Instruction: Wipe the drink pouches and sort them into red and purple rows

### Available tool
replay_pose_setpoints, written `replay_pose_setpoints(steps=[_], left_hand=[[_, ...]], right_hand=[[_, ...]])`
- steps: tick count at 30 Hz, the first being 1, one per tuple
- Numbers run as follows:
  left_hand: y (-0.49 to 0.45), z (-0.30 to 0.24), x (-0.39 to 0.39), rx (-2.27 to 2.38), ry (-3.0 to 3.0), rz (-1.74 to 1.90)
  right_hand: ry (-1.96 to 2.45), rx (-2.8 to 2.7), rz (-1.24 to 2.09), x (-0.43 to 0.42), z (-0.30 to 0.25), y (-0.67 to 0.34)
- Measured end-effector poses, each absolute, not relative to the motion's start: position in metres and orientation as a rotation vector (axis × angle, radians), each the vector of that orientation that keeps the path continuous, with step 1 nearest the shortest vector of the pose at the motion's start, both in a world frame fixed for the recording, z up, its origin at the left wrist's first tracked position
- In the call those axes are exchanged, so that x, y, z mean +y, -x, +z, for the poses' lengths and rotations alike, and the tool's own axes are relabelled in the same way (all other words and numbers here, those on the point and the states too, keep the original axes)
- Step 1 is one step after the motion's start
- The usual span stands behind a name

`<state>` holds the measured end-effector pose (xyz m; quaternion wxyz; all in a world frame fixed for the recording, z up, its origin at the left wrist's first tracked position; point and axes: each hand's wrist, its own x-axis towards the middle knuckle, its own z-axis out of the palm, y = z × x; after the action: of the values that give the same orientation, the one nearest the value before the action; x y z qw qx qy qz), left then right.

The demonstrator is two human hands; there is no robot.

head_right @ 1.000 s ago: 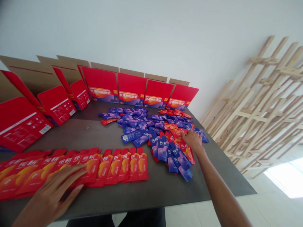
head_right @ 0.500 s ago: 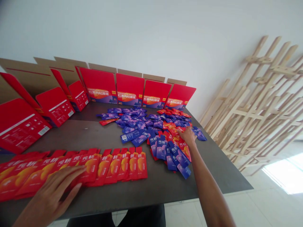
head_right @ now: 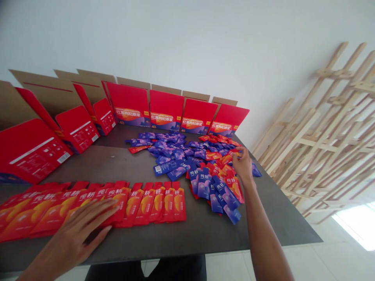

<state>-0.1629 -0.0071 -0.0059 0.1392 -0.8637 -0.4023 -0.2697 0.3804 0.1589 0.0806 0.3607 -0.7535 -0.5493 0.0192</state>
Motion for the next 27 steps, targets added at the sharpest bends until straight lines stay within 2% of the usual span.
replay_pose_setpoints(steps=[3,5,8,12,16,23,27], left_hand=[[0.160,-0.005,-0.006,-1.099,2.507,-0.755],[0.158,-0.005,-0.006,-1.092,2.505,-0.778],[0.155,-0.006,-0.006,-1.116,2.513,-0.827],[0.154,-0.005,-0.008,-1.134,2.529,-0.863],[0.155,-0.005,-0.013,-1.218,2.541,-0.895],[0.152,-0.002,-0.015,-1.324,2.537,-0.955],[0.149,0.000,-0.015,-1.301,2.498,-0.947]], right_hand=[[1.785,-1.538,-0.066,0.136,0.107,-0.348],[1.636,-1.635,-0.020,0.119,0.122,-0.315],[1.331,-1.761,0.476,0.100,0.131,-0.256],[0.970,-1.802,1.242,0.098,0.109,-0.192],[0.778,-1.866,1.658,0.111,0.075,-0.153],[0.863,-1.811,1.902,0.122,0.043,-0.115],[1.021,-1.946,1.747,0.120,0.039,-0.107]])
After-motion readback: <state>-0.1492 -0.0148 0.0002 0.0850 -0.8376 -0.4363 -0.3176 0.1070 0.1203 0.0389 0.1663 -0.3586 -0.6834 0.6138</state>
